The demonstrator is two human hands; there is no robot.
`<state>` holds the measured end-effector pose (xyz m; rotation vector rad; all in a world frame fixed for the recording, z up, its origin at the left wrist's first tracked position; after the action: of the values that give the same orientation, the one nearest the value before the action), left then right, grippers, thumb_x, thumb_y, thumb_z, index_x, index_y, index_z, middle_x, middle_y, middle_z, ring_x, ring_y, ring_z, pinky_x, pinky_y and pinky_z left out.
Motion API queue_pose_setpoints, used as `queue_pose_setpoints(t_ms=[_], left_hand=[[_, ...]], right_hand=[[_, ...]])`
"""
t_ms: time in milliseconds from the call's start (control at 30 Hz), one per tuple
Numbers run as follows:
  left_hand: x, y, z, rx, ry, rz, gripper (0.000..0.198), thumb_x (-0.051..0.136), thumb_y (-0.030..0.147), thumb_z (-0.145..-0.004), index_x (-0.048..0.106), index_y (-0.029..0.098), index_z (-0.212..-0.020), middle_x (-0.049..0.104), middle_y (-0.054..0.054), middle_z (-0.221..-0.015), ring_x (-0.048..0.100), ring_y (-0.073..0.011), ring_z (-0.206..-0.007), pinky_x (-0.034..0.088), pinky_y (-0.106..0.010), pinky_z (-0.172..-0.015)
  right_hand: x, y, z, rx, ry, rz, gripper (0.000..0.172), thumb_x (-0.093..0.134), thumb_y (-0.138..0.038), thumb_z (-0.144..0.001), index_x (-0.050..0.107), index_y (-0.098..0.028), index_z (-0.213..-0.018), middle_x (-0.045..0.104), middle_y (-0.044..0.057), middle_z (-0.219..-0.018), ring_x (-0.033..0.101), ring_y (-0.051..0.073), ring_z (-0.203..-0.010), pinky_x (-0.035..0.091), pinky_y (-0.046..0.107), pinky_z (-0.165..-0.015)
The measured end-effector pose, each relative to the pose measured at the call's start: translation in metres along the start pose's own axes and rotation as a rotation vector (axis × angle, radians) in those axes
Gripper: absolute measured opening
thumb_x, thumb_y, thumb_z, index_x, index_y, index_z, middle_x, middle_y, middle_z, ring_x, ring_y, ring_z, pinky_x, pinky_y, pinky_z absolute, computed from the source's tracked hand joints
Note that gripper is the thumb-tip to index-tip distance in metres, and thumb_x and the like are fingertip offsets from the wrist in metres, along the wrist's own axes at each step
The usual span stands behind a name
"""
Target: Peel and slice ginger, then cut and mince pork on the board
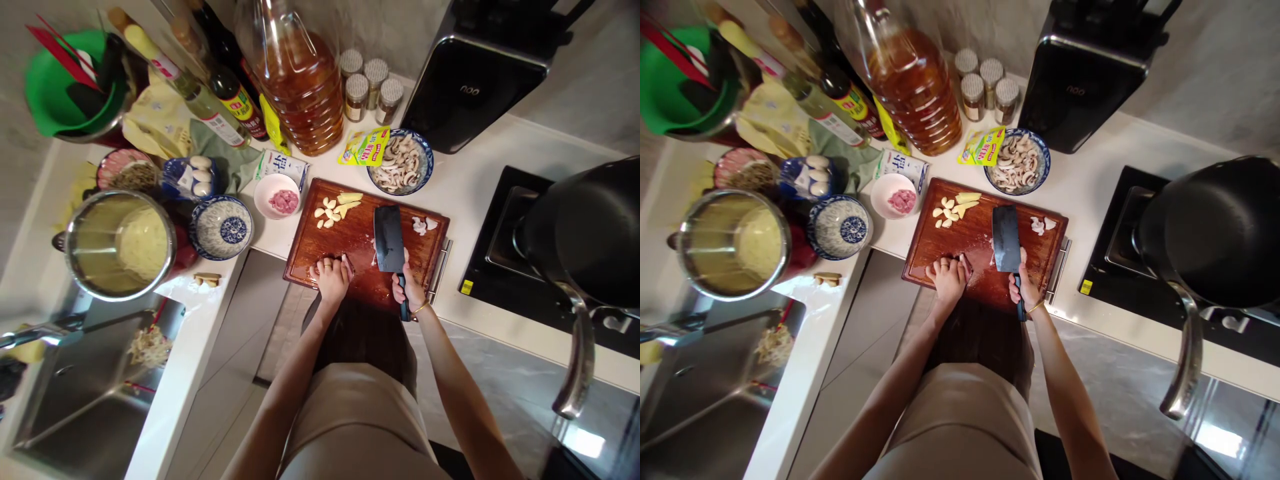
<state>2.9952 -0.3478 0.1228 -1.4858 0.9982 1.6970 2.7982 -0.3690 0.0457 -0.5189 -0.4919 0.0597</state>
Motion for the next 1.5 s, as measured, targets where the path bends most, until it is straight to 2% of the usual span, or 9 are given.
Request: queue_pose_setpoints(t_ms=[200,333,433,533,600,700,1033,1400,1500], left_hand=[[0.0,-0.002,0.001,-0.009,-0.006,0.012,0.031,0.032,0.033,-0.086,0.059,0.019,-0.082,0.056,-0.009,-0.095,0.044,-0.025,-0.094,0.022,-0.047,-0.092],[0.001,-0.002,0.001,-0.004,-0.021,0.026,0.032,0.031,0.034,-0.087,0.059,0.019,-0.083,0.056,-0.009,-0.096,0.043,-0.0251,-0.094,0.022,-0.047,-0.092],[0.003,-0.002,0.002,0.006,-0.033,0.028,0.031,0.032,0.034,-0.086,0.059,0.018,-0.084,0.055,-0.01,-0.097,0.043,-0.0254,-0.096,0.021,-0.047,-0.093],[0.005,-0.003,0.003,0.001,-0.039,0.007,0.028,0.036,0.033,-0.083,0.061,0.019,-0.084,0.055,-0.01,-0.095,0.043,-0.0259,-0.096,0.021,-0.047,-0.093],[0.006,-0.003,0.003,-0.003,-0.039,-0.001,0.027,0.038,0.032,-0.081,0.061,0.02,-0.083,0.055,-0.01,-0.095,0.043,-0.0261,-0.096,0.021,-0.047,-0.093],[0.008,-0.003,0.002,-0.011,-0.052,-0.007,0.028,0.036,0.031,-0.082,0.062,0.021,-0.085,0.056,-0.01,-0.097,0.043,-0.0263,-0.097,0.021,-0.047,-0.092],[0.012,0.003,-0.002,0.031,-0.095,-0.093,0.029,0.035,0.031,-0.083,0.062,0.019,-0.09,0.057,-0.01,-0.095,0.044,-0.0272,-0.095,0.022,-0.048,-0.091],[0.007,0.007,-0.002,0.052,-0.077,-0.105,0.028,0.036,0.029,-0.082,0.062,0.019,-0.088,0.057,-0.01,-0.095,0.044,-0.0272,-0.095,0.024,-0.049,-0.091],[0.003,0.005,-0.002,0.026,-0.033,-0.101,0.028,0.036,0.03,-0.082,0.062,0.019,-0.082,0.058,-0.009,-0.091,0.045,-0.0265,-0.092,0.025,-0.049,-0.091]], right_hand=[[0.004,-0.001,0.0,-0.089,0.053,-0.078,0.057,0.026,-0.076,-0.073,0.036,-0.021,-0.059,0.028,-0.01,-0.039,0.022,0.004,-0.027,0.022,0.017,-0.026],[-0.002,-0.003,0.021,-0.203,0.194,0.048,0.056,0.021,-0.074,-0.076,0.037,-0.022,-0.06,0.028,-0.01,-0.038,0.024,0.006,-0.026,0.022,0.018,-0.027],[0.008,-0.006,0.047,-0.352,0.362,0.444,0.054,0.02,-0.065,-0.082,0.043,-0.021,-0.061,0.037,-0.006,-0.041,0.037,0.008,-0.032,0.032,0.021,-0.035],[0.037,-0.005,0.068,-0.462,0.491,0.944,0.055,0.019,-0.058,-0.086,0.052,-0.019,-0.065,0.056,0.005,-0.056,0.056,0.016,-0.055,0.044,0.029,-0.059],[0.056,0.002,0.072,-0.482,0.495,1.14,0.056,0.019,-0.053,-0.089,0.058,-0.016,-0.076,0.063,0.012,-0.072,0.061,0.022,-0.072,0.044,0.033,-0.071],[0.069,0.016,0.07,-0.4,0.425,1.278,0.053,0.018,-0.046,-0.091,0.06,-0.013,-0.091,0.066,0.015,-0.083,0.062,0.024,-0.079,0.044,0.034,-0.073],[0.076,0.009,0.053,-0.351,0.341,1.319,0.046,0.025,-0.041,-0.092,0.059,-0.013,-0.102,0.067,0.014,-0.086,0.062,0.024,-0.087,0.043,0.03,-0.078],[0.073,0.013,0.04,-0.373,0.355,1.302,0.05,0.021,-0.044,-0.091,0.061,-0.015,-0.093,0.067,0.013,-0.085,0.064,0.023,-0.079,0.044,0.029,-0.07],[0.057,0.009,0.036,-0.399,0.351,1.173,0.052,0.019,-0.048,-0.09,0.062,-0.019,-0.081,0.067,0.008,-0.076,0.063,0.02,-0.072,0.044,0.028,-0.065]])
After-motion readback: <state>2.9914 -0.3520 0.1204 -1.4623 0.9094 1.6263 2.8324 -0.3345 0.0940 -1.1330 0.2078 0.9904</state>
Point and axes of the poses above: each hand's wrist, its own z-axis away from the middle knuckle, its own x-axis out of the palm, y = z × x, the point moved 10 cm from there along -z, towards the middle knuckle
